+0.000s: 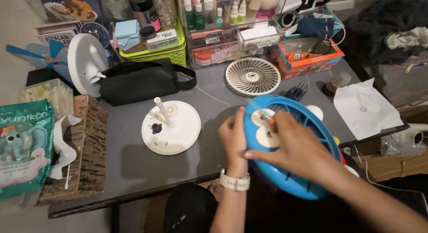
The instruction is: The person assembles a small blue electric fan by attaching the front grille to the fan body using a screwdriver. They insert and tighten multiple screws around the grille perimeter, occasionally rotating the fan to access different screw holes.
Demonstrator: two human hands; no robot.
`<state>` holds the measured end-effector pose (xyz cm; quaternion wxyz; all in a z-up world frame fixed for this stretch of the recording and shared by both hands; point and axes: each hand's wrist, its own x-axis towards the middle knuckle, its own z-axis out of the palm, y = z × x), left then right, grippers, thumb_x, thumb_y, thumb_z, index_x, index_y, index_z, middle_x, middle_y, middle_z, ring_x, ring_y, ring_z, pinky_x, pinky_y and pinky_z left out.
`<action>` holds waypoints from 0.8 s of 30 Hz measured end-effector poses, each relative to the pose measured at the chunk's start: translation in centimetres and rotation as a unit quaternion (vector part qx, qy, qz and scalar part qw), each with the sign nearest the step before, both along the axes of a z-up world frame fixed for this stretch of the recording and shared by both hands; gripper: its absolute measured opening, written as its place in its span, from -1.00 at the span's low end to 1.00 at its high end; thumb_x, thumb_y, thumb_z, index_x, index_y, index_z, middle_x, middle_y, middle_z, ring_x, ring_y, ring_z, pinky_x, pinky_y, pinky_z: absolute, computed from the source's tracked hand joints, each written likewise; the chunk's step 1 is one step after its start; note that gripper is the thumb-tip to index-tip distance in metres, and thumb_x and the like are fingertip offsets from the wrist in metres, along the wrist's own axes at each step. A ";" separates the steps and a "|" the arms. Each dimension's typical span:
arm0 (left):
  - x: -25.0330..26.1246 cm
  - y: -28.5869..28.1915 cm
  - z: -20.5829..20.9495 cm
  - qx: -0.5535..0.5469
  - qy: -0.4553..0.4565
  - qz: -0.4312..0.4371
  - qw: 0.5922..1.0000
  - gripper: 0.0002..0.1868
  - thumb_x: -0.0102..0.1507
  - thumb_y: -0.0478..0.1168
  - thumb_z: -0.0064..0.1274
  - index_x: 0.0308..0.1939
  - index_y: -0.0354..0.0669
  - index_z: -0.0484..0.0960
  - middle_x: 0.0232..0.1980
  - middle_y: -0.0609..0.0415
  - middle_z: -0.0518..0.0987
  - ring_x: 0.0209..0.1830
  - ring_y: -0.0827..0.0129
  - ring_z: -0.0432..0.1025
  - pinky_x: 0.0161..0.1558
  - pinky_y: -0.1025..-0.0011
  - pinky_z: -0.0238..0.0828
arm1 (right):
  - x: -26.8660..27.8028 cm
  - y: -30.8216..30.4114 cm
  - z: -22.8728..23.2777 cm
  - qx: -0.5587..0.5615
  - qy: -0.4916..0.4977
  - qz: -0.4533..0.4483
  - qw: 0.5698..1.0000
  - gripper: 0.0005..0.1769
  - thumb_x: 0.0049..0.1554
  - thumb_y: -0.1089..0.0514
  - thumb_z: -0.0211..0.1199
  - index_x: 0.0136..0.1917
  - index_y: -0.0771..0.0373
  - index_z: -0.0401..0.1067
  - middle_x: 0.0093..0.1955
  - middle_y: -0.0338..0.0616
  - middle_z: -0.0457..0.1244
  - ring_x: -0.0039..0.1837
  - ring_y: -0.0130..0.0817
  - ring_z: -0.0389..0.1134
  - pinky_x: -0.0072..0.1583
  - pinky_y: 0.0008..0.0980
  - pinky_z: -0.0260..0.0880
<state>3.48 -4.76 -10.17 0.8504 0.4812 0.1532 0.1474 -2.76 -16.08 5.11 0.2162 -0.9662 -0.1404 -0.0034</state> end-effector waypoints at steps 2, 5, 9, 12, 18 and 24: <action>-0.8 -0.7 1.1 0.068 -0.007 0.038 0.997 -0.59 0.32 -0.06 0.13 -0.36 -0.44 0.70 -0.45 0.15 0.60 -0.43 0.59 0.36 -0.39 0.49 0.33 | 0.3 -0.4 0.9 0.003 -0.006 -0.003 1.000 -0.07 -0.34 -0.37 0.63 -0.02 0.32 0.31 -0.16 0.05 0.26 -0.16 -0.13 0.34 -0.10 -0.21 0.36; -2.8 -1.6 4.2 0.097 -0.041 0.051 0.993 -0.52 0.44 -0.08 0.05 -0.35 -0.52 0.64 -0.42 0.04 0.54 -0.39 0.53 0.31 -0.36 0.43 0.28 | 1.4 -2.5 1.2 0.043 0.083 -0.068 0.993 -0.11 -0.36 -0.27 0.63 0.03 0.28 0.33 -0.14 -0.03 0.30 -0.11 -0.26 0.33 -0.07 -0.28 0.39; -5.8 -0.7 10.1 0.159 -0.168 0.055 0.971 -0.72 0.40 -0.18 0.01 -0.10 -0.38 0.70 -0.14 0.04 0.72 -0.14 0.42 0.60 -0.02 0.46 0.49 | 3.1 -9.4 1.2 0.248 0.168 0.012 0.954 -0.06 -0.31 -0.03 0.67 0.28 0.22 0.36 -0.01 -0.10 0.32 -0.01 -0.41 0.33 -0.03 -0.39 0.37; -7.5 0.2 14.2 0.327 -0.228 0.096 0.912 -0.83 0.34 -0.26 0.12 -0.09 -0.30 0.72 -0.06 -0.01 0.70 -0.06 0.25 0.60 0.05 0.36 0.45 | 5.5 -13.8 0.5 0.398 0.209 0.125 0.885 -0.18 -0.29 -0.03 0.56 0.12 0.26 0.22 0.06 -0.22 0.25 0.05 -0.52 0.27 0.03 -0.50 0.33; -8.0 0.9 16.9 0.440 -0.147 0.095 0.881 -0.85 0.16 -0.24 0.33 -0.24 -0.20 0.74 -0.08 0.07 0.68 -0.09 0.19 0.51 -0.02 0.27 0.33 | 10.3 -14.1 -5.2 0.590 0.327 0.224 0.703 -0.12 -0.24 0.03 0.68 0.13 0.28 0.14 0.05 -0.07 0.19 0.12 -0.29 0.29 0.10 -0.40 0.32; -6.4 1.5 15.8 0.406 -0.075 0.054 0.909 -0.50 0.07 -0.08 0.34 0.07 -0.10 0.65 0.01 0.10 0.55 -0.23 0.30 0.53 -0.12 0.33 0.42 | 14.3 -12.7 -4.0 0.502 0.365 0.260 0.740 0.09 -0.38 -0.02 0.69 0.28 0.34 0.20 0.17 -0.11 0.23 0.20 -0.37 0.30 0.24 -0.39 0.34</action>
